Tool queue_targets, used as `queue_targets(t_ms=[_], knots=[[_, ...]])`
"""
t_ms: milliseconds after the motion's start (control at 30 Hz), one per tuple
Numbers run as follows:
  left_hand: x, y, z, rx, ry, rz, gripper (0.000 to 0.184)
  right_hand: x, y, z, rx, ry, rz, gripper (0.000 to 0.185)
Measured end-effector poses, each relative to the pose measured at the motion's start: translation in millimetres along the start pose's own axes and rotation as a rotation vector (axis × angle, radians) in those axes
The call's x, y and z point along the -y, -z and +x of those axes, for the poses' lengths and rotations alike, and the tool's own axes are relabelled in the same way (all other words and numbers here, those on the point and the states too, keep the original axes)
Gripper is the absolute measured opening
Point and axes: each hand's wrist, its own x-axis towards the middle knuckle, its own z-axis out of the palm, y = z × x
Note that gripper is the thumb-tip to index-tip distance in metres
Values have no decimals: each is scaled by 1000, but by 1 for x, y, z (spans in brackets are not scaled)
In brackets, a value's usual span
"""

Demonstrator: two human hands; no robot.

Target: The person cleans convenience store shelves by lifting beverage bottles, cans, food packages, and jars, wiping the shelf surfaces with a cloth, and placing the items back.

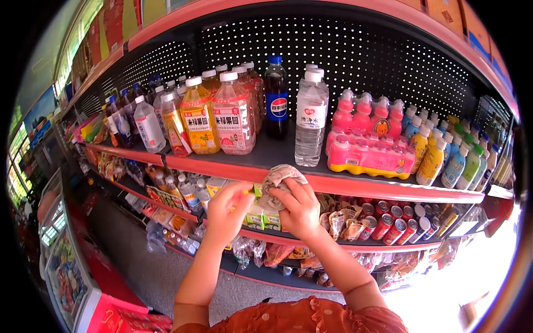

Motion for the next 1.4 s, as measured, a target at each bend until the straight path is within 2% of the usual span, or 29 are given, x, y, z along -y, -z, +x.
queue_targets(t_ms=[33, 133, 167, 267, 400, 467, 533, 567, 667, 733, 800, 833, 933, 1000, 1033, 1133, 1233, 1267, 1300, 1333, 1367, 1400], knots=[[-7, -8, 19, -13, -110, 84, 25, 2, -2, 0, -1, -15, 12, 47], [-22, -40, 67, 25, -103, 22, 31, 6, 15, 1, 27, -60, 7, 47], [-12, -52, 85, 23, -249, 37, 33, 7, 25, 1, 41, -77, -15, 47], [-8, -83, 116, 20, -230, 144, 51, -1, 54, -1, 36, -99, -83, 44], [-2, -103, 131, 127, -146, 179, 62, -13, 86, -6, -5, -171, -89, 43], [1, -102, 130, 140, -121, 227, 62, -17, 93, -14, -28, -235, -72, 43], [-1, -95, 127, 121, -93, 119, 62, -18, 99, -21, -22, -345, 30, 42], [0, -90, 123, 110, -70, 59, 61, -14, 104, -20, 26, -466, 130, 41], [-9, -56, 114, -3, -158, -280, 46, -5, 108, -11, 144, -760, 370, 35], [-15, -22, 110, -79, -153, -296, 40, 7, 107, 12, 229, -881, 515, 35], [-11, 8, 105, -135, -166, -372, 37, 13, 90, 33, 206, -693, 446, 32], [-11, 20, 104, -144, -166, -411, 36, 23, 85, 55, 180, -469, 224, 32], [-13, 51, 101, -82, -210, -387, 34, 39, 48, 104, 64, 27, -163, 33], [-14, 71, 98, -54, -219, -317, 31, 47, 16, 124, 223, 34, -330, 34], [-15, 82, 97, -33, -224, -286, 30, 38, -3, 123, 332, 76, -407, 28], [-17, 110, 95, 22, -227, -217, 26, 22, -43, 143, 956, -369, -503, 30], [-23, 118, 112, 59, -297, -90, 24, 17, -57, 166, 1017, -524, -551, 30], [-32, 109, 126, 71, -369, -73, 24, 19, -60, 170, 1058, -515, -572, 29], [-59, 89, 159, 128, -591, 151, 24, 21, -59, 174, 1095, -516, -604, 29], [-67, 73, 180, 134, -672, 202, 23, 24, -60, 175, 1138, -511, -619, 29], [-87, 59, 195, 160, -650, 320, 24, 29, -57, 177, 1154, -499, -622, 29], [-81, 38, 226, 129, -769, 357, 24, 30, -56, 176, 1139, -489, -622, 29]])
